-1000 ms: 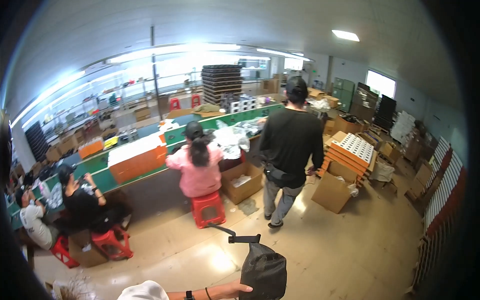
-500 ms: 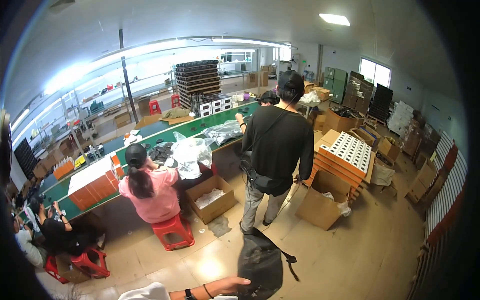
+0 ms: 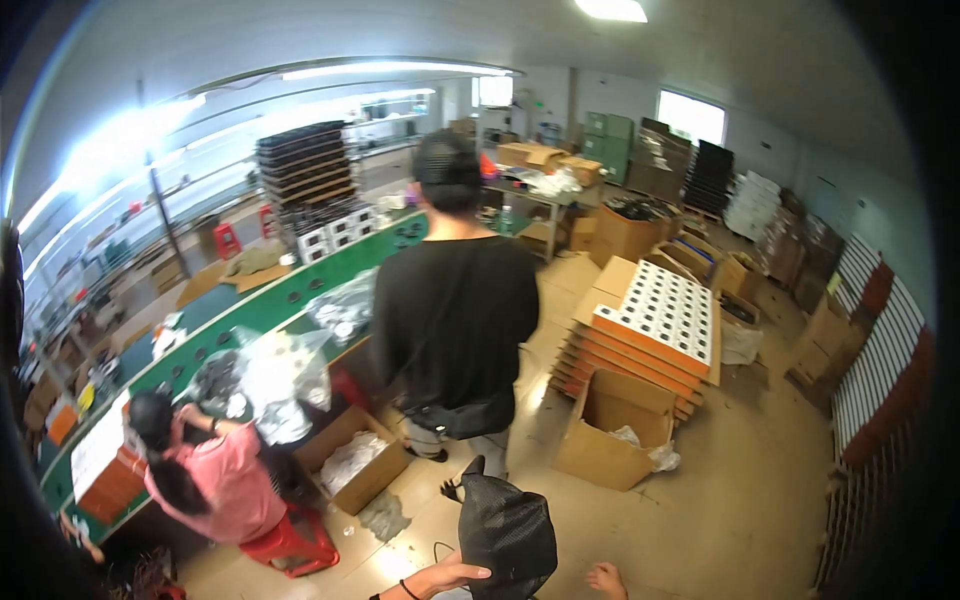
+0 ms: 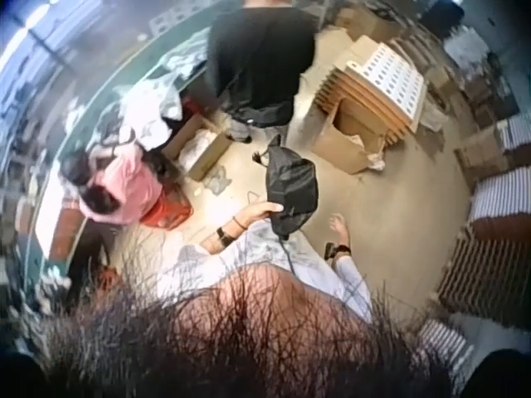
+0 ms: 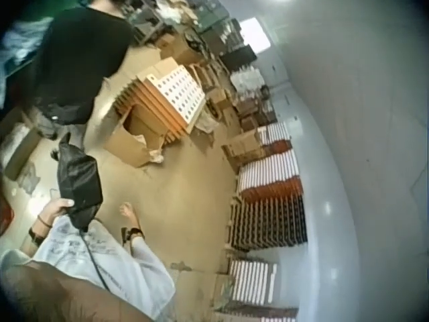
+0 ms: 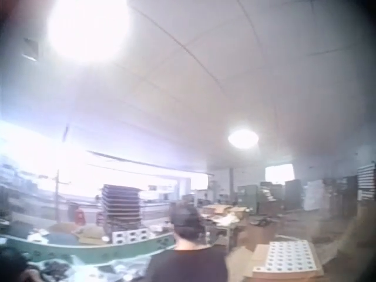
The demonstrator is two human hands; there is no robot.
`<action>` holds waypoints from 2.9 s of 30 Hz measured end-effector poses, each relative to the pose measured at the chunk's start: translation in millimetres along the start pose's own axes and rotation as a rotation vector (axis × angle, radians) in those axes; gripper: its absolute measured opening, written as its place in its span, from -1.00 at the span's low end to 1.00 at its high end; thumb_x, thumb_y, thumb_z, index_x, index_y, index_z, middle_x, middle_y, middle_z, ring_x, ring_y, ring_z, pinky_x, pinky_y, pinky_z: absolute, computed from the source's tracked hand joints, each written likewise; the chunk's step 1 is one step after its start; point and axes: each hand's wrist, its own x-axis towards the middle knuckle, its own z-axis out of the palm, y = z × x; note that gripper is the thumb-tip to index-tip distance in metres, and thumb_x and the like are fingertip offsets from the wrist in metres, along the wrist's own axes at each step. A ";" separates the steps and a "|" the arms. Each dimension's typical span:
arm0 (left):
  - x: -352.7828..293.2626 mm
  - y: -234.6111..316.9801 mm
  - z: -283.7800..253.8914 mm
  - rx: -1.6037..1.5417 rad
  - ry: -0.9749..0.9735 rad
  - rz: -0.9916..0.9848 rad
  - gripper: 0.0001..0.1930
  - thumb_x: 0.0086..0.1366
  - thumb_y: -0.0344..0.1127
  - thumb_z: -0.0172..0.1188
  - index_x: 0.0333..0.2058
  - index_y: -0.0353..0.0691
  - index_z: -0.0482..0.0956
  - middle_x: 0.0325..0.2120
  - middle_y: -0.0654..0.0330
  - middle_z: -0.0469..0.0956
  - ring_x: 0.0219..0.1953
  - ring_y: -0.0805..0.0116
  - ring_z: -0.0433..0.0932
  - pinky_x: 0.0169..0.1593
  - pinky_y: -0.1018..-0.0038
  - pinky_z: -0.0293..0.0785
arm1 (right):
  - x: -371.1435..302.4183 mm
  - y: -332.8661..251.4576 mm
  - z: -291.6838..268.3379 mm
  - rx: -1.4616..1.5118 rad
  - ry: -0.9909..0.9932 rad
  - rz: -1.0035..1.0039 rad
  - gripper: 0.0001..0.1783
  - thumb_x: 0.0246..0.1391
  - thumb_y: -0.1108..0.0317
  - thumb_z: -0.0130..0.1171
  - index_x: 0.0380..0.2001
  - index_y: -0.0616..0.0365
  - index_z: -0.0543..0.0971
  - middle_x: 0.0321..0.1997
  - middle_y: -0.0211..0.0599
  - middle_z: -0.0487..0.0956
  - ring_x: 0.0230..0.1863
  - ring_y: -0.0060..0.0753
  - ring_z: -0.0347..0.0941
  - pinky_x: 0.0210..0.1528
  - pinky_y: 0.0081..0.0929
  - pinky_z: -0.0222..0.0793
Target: The recorder is assembling small electronic or mechanical components, likely circular sensors or dials, by placing a decorative faceplate onto a base.
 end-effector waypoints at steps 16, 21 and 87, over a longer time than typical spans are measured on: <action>447.6 248.3 -55.8 0.186 -0.083 -0.160 -0.19 0.25 -0.33 0.32 0.36 -0.40 0.07 0.26 0.05 0.30 0.25 0.21 0.34 0.31 0.29 0.27 | 200.1 -337.1 -59.7 0.582 0.400 -0.357 -0.51 0.36 0.21 0.09 0.24 0.25 0.38 0.17 -0.02 0.49 0.17 -0.09 0.47 0.17 -0.15 0.46; 560.8 343.1 -39.2 0.221 0.058 -0.146 -0.18 0.21 -0.31 0.38 0.32 -0.44 0.13 0.21 0.01 0.36 0.22 0.20 0.37 0.27 0.32 0.33 | 291.1 -609.0 -41.0 0.468 -0.378 -0.591 0.25 -0.09 -0.29 0.42 0.44 0.12 -0.02 0.35 0.10 0.31 0.28 -0.05 0.37 0.29 -0.15 0.34; 1403.8 1109.6 -540.3 0.826 1.135 0.376 -0.32 0.07 -0.28 0.49 0.17 -0.14 0.41 0.10 0.00 0.48 0.17 -0.03 0.45 0.22 0.24 0.39 | 1588.6 -1528.7 254.4 -0.448 -0.739 -0.155 -0.07 -0.22 0.50 0.46 0.27 0.38 0.28 0.14 -0.09 0.53 0.12 -0.21 0.49 0.21 -0.34 0.40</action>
